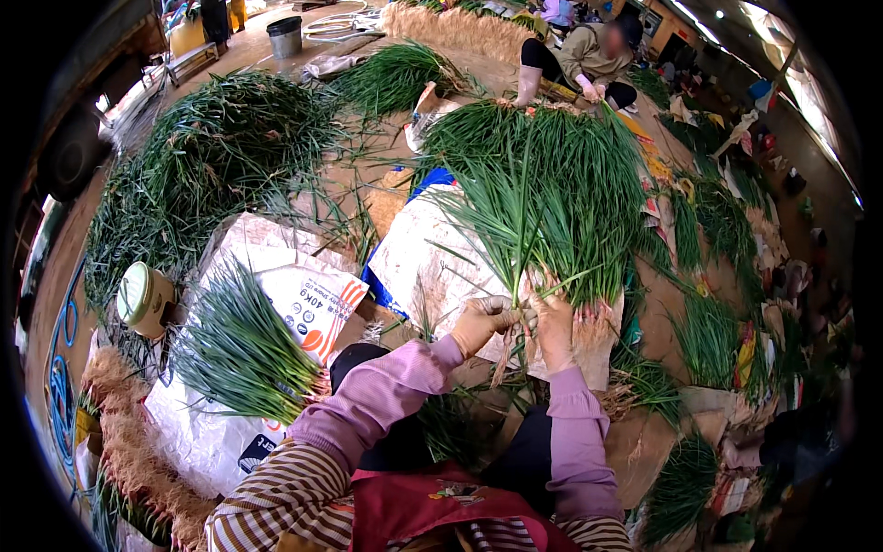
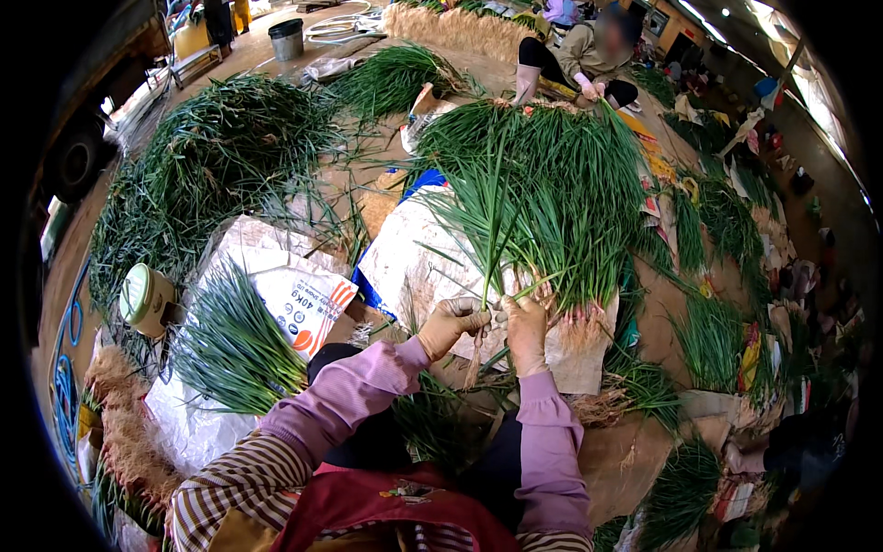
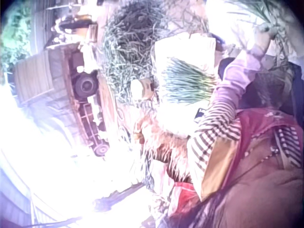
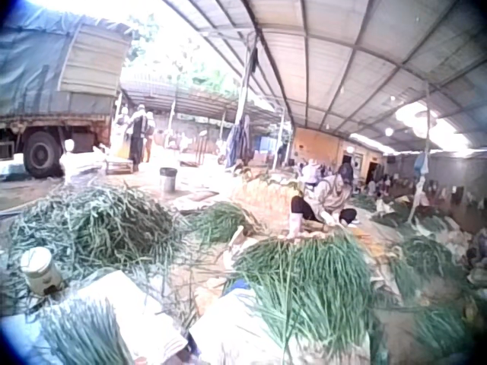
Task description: The person sorts through green onion-like plants on the floor, gathers them into a large bundle by hand, and then carries the bundle to a station where another worker assists in wrapping it with brown paper.
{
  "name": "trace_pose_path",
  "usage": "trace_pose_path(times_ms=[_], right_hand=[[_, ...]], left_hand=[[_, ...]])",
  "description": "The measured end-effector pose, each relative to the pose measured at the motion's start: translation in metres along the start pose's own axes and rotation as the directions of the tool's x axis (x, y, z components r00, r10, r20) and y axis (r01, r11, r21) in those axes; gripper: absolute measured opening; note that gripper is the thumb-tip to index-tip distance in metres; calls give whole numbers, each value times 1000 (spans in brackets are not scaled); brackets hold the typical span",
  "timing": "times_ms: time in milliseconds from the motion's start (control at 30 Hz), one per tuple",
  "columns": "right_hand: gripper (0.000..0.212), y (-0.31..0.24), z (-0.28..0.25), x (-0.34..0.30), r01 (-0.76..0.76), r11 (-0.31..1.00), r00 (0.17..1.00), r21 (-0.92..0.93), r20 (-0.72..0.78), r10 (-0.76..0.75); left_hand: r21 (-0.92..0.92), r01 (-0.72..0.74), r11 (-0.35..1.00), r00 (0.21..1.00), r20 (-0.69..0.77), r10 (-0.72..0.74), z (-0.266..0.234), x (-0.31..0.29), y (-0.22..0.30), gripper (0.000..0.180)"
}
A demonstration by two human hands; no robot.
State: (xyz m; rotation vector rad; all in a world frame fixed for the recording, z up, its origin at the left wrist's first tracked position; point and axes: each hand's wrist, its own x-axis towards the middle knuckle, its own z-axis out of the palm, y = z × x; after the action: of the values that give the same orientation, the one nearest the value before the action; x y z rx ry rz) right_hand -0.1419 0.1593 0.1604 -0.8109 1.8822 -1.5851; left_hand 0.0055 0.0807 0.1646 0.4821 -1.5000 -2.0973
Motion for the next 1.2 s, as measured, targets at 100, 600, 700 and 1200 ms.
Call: trace_pose_path(times_ms=[100, 600, 700, 1200], right_hand=[[28, 24, -20, 16, -16, 973, 1000, -229, 18, 20], [14, -40, -17, -3, -293, 846, 954, 446, 201, 224], [14, -38, -16, -4, -246, 863, 966, 442, 182, 182], [34, 14, -15, -18, 142, 161, 827, -977, 206, 522]], left_hand=[[-97, 6, 995, 999, 37, -3, 6, 1, 3, 17], [-15, 176, 984, 954, 248, -167, 24, -12, -6, 20], [-25, 193, 981, 951, 252, -180, 22, -12, -9, 17], [-15, -25, 1000, 999, -40, 24, 15, -5, -14, 6]])
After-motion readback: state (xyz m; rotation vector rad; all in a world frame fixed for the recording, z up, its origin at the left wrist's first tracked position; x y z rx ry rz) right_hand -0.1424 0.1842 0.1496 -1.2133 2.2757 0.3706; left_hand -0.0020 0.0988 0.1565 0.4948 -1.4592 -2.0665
